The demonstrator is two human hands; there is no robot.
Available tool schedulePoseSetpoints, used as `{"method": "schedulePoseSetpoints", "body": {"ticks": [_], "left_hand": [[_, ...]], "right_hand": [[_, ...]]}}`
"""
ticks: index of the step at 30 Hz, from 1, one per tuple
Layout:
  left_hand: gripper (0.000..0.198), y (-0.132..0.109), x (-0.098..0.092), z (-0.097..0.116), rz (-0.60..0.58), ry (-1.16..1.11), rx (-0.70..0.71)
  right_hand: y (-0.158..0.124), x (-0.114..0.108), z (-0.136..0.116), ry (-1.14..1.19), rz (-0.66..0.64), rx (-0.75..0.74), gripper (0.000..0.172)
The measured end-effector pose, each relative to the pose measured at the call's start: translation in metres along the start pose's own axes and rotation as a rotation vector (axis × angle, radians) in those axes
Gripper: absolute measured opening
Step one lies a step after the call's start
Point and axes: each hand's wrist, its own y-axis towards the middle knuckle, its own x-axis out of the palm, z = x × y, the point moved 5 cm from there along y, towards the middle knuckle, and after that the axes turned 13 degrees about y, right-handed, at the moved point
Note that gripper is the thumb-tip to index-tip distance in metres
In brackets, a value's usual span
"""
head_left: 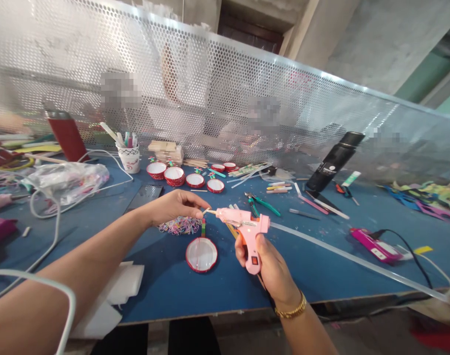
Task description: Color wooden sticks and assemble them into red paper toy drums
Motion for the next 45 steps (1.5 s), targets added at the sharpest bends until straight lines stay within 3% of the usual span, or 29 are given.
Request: {"method": "schedulePoseSetpoints", "body": {"ticks": [31, 45], "left_hand": [[0.029, -0.0006, 0.0006, 0.0001, -0.037, -0.051, -0.006], [0.026, -0.0014, -0.0035, 0.0014, -0.007, -0.011, -0.009]], "right_hand": [[0.0011, -0.0048, 0.0047, -0.016, -0.020, 0.004, 0.049], [0.0011, 0.0047, -0.0037, -0.068, 0.009, 0.021, 0.052]]}}
